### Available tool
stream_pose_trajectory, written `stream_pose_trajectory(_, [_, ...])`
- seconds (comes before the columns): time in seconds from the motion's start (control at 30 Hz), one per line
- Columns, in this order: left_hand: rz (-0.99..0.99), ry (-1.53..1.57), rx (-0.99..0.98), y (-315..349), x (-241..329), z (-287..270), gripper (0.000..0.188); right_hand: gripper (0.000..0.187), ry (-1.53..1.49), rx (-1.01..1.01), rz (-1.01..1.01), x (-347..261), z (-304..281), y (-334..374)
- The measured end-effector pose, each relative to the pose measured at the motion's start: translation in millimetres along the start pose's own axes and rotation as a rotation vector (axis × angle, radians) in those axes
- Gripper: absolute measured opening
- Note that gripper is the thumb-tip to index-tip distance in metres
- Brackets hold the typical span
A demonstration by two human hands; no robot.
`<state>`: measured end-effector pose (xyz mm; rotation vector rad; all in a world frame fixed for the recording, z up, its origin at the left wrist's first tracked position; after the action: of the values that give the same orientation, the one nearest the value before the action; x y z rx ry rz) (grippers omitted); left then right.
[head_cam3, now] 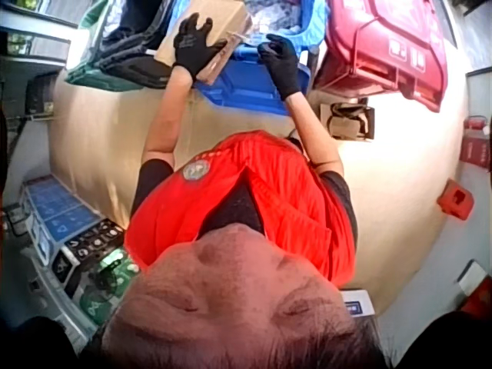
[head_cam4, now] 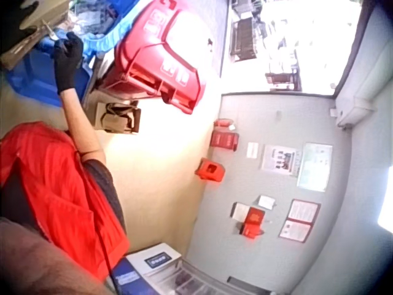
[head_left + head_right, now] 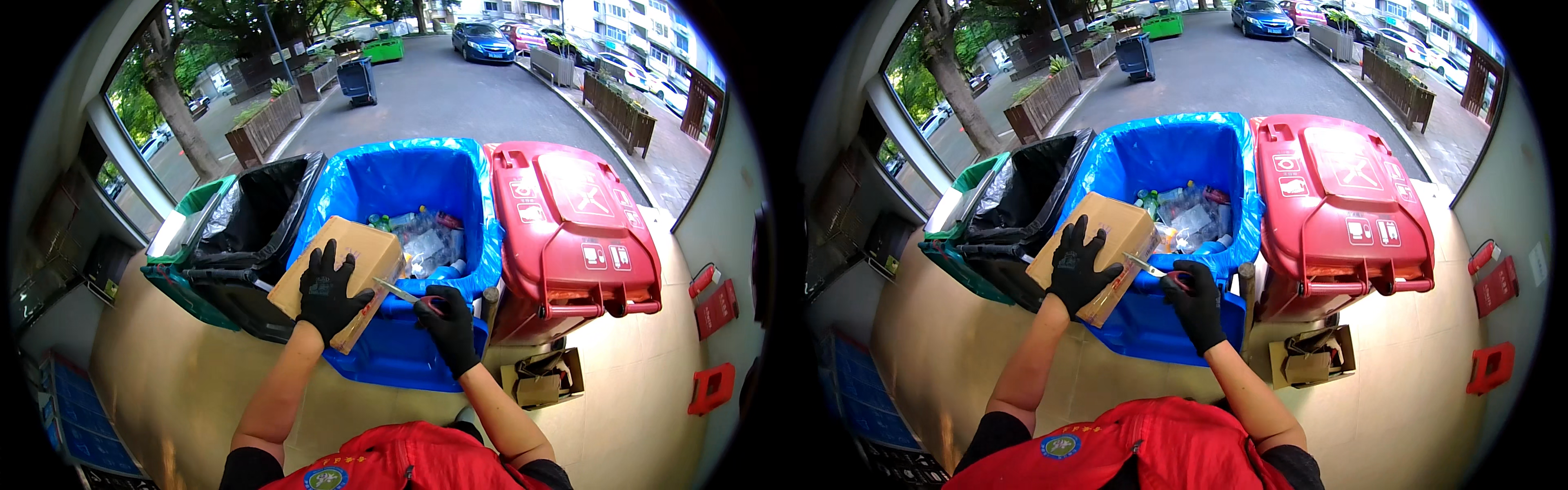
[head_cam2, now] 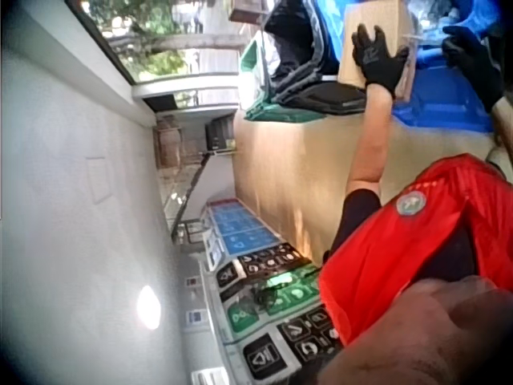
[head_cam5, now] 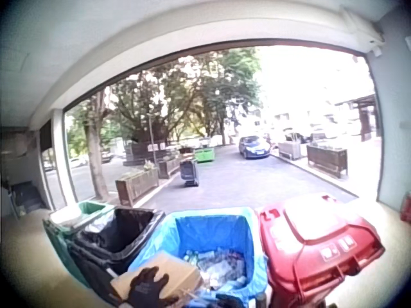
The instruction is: The person sorts waste by placing food scraps into a green bin and cardboard boxes into a blue bin. They use tongs to handle the food scraps and their hands to fold and place the cardboard.
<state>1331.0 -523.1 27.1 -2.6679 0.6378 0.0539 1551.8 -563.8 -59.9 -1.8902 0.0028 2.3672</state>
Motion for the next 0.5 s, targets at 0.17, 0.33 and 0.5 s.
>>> stream_pose_trajectory(0.17, [-0.034, 0.135, -0.154, 0.0, -5.4, 9.0, 0.08, 0.038, 0.044, -0.162, 0.246, 20.6, 16.1, 19.3])
stream_pose_trajectory(0.33, [0.003, 0.065, -0.149, 1.9, -2.8, 18.6, 0.079, 0.03, 0.21, -0.139, 0.22, 35.0, 17.5, 36.6])
stream_pose_trajectory(0.5, [0.004, 0.041, -0.17, 7.2, -5.1, 30.6, 0.077, 0.027, 0.347, 0.054, -0.006, 20.8, 1.9, 17.8])
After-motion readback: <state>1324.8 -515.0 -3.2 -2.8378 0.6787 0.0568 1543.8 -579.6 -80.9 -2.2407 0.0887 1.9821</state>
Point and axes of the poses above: each hand's wrist, its own y-axis away from the middle knuckle, its own z-axis out of the palm, x = y × z, the point moved 6 cm from there along -y, towards the middle knuckle, and after that the axes turned 9 degrees about z, right-handed, at the moved point
